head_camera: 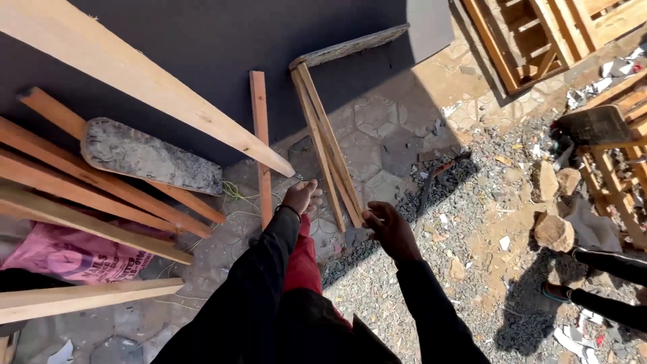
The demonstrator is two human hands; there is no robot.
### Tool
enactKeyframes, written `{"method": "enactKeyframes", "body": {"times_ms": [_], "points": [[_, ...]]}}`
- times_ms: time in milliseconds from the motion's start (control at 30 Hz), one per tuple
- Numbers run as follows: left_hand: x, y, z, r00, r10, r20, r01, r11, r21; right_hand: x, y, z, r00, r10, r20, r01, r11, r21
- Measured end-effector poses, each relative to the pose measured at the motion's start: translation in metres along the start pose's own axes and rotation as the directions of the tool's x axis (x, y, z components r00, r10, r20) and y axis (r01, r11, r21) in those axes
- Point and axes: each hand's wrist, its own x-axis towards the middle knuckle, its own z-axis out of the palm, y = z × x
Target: Using a hammer to dismantle and repair parts of a wooden furniture frame in a workshop environment.
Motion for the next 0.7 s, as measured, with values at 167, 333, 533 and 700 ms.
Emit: {"method": "enactKeyframes", "body": {"times_ms": [167,333,533,700], "points": [[0.111,-0.012,-0.028,0.994,-0.064,-0.085,0.073,0.991,0.116,0.066,-0.030,0.001,0.994,0.107,-0.001,-0.107,0.993,0.046],[0.173,0.057,-0.056,0.974,-0.136,-0.180,0.164,0.974,0.154,0.130,-0.050,0.014,0.967,0.253,0.020,-0.252,0.967,-0.021],[0.286,0.129,-0.049,0.935,0.050,-0.352,0.117,0.892,0.438,0.218,-0.051,0.029,0.979,0.195,-0.058,-0.189,0.978,0.089],[0.381,0.185,-0.006,0.969,0.069,-0.237,0.034,0.914,0.405,0.304,-0.048,0.024,0.985,0.151,-0.082,-0.148,0.988,0.045]]}}
